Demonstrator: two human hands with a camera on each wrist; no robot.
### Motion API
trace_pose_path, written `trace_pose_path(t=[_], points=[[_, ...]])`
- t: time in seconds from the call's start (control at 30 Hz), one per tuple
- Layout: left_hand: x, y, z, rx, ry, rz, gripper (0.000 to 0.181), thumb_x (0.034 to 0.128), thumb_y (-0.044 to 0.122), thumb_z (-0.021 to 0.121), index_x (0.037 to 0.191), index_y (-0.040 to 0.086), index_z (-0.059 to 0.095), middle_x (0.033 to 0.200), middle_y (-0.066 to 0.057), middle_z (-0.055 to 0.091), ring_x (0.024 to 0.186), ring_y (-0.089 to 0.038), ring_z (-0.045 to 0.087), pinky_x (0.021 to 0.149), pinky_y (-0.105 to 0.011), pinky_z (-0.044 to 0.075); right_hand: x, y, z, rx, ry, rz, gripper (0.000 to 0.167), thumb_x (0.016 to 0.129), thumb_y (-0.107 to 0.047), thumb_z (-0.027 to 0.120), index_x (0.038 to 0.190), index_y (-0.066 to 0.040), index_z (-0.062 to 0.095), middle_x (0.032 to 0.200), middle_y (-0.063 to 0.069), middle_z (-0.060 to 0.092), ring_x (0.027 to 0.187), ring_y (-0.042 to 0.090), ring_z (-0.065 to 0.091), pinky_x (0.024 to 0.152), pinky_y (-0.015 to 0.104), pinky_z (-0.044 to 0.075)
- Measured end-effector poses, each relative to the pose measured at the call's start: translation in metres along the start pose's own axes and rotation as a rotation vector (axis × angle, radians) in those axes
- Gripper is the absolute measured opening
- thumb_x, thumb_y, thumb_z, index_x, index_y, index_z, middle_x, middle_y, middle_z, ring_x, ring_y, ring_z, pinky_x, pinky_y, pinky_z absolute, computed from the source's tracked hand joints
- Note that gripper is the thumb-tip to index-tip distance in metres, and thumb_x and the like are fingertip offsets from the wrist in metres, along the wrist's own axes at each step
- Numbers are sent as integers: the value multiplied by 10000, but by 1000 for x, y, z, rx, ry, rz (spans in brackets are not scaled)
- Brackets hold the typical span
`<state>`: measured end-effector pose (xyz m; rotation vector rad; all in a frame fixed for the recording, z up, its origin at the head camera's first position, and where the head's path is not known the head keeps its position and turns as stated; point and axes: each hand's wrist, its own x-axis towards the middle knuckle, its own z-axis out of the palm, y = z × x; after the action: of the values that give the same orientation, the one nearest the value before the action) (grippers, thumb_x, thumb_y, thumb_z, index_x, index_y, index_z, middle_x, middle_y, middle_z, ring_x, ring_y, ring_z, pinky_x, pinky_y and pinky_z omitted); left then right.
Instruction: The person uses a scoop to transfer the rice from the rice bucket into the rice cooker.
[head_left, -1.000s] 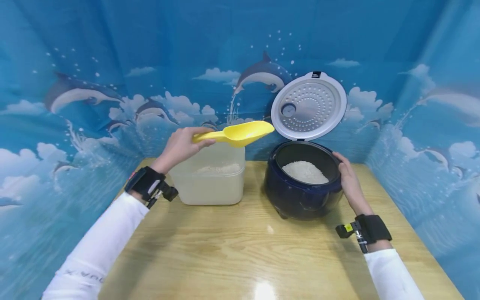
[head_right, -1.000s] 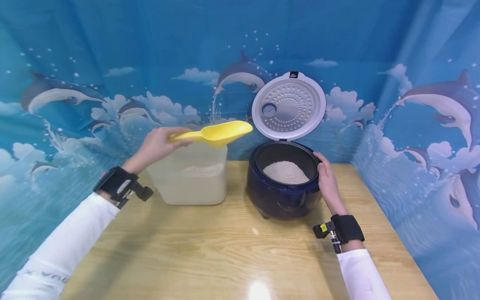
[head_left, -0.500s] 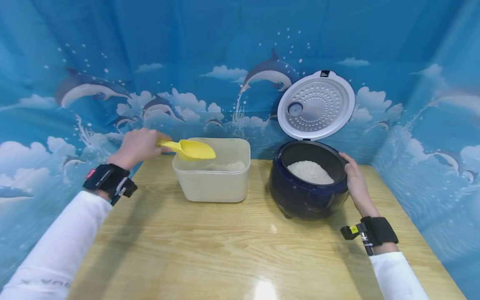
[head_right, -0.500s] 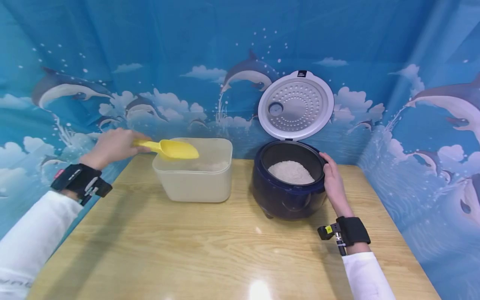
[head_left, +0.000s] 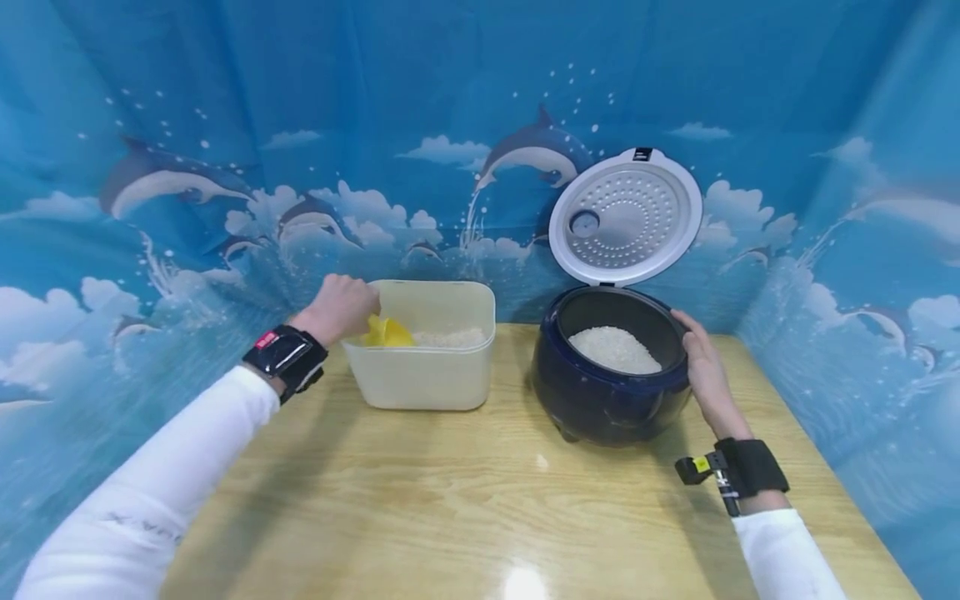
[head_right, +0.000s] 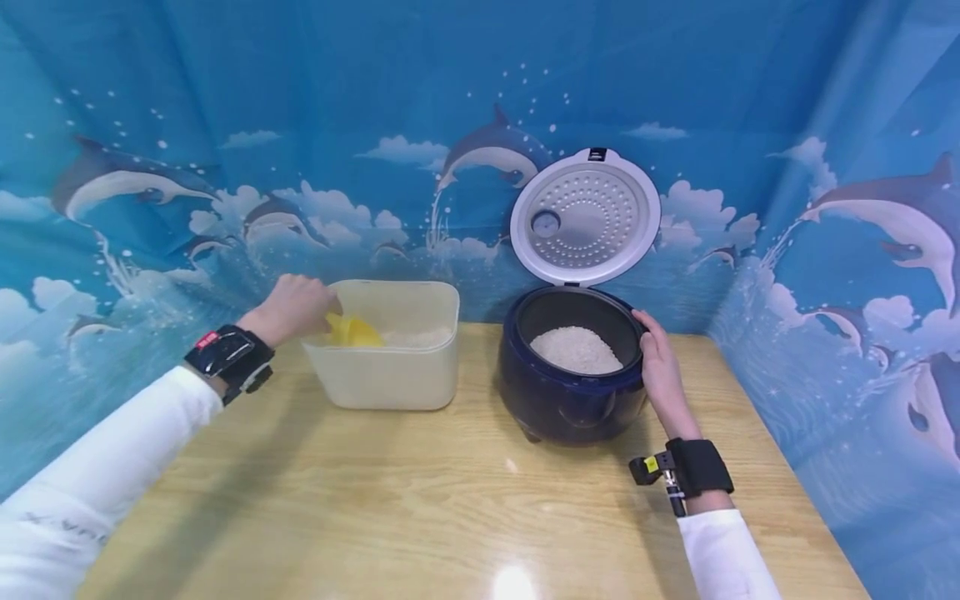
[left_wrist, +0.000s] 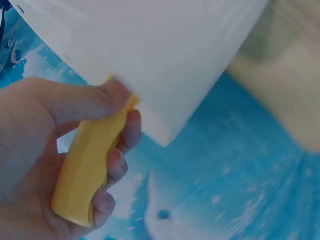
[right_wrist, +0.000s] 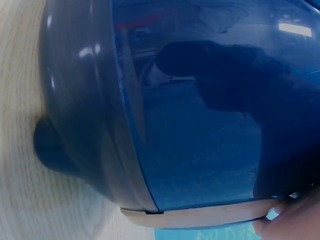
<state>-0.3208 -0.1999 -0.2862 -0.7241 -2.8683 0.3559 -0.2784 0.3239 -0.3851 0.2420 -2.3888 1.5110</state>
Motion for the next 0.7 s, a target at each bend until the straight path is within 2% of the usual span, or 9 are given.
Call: trace_pose_path(t=[0.07, 0.17, 0.27, 0.43, 0.6, 0.7], points=[[0, -2, 6, -108, -50, -19, 206, 865, 131, 801, 1055, 53, 786, 1018, -164, 752, 789, -277, 661, 728, -421, 535, 0, 1, 1, 2, 0, -4, 506, 1124, -180, 180, 1577, 43, 224, 1645, 278, 148, 1511, 468, 88, 1213, 557, 60], [1, -4, 14, -232, -103, -58, 308, 863, 225, 822, 1133, 87, 776, 1162, -168, 729, 983, -343, 673, 853, -502, 524, 1, 2, 1, 4, 3, -7, 506, 1124, -178, 178, 1575, 46, 225, 1645, 279, 145, 1511, 467, 85, 1216, 547, 56], [2, -1, 22, -313, -135, -72, 332, 881, 261, 804, 1171, 104, 768, 1190, -160, 721, 1042, -361, 658, 885, -529, 513, 0, 2, 1, 9, 2, 0, 510, 1127, -195, 180, 1581, 34, 221, 1650, 269, 137, 1516, 457, 78, 1220, 535, 50], [9, 8, 33, -387, -138, -48, 329, 913, 269, 770, 1191, 95, 761, 1198, -161, 719, 1091, -379, 648, 899, -549, 517, -2, -1, 0, 23, -6, 22, 523, 1129, -231, 181, 1592, 10, 205, 1657, 253, 125, 1521, 441, 67, 1218, 543, 44], [14, 10, 41, -485, -189, -106, 319, 944, 248, 734, 1227, 100, 741, 1256, -165, 692, 1175, -387, 607, 981, -577, 468, -2, -2, 0, 27, -12, 38, 527, 1129, -246, 176, 1600, -10, 198, 1668, 229, 111, 1529, 421, 51, 1220, 531, 41], [15, 9, 44, -513, -225, -128, 335, 959, 247, 714, 1260, 100, 721, 1289, -175, 672, 1206, -400, 587, 1008, -592, 443, -3, -2, 1, 33, -12, 42, 528, 1129, -245, 178, 1600, -8, 195, 1668, 230, 107, 1530, 419, 47, 1220, 533, 39]])
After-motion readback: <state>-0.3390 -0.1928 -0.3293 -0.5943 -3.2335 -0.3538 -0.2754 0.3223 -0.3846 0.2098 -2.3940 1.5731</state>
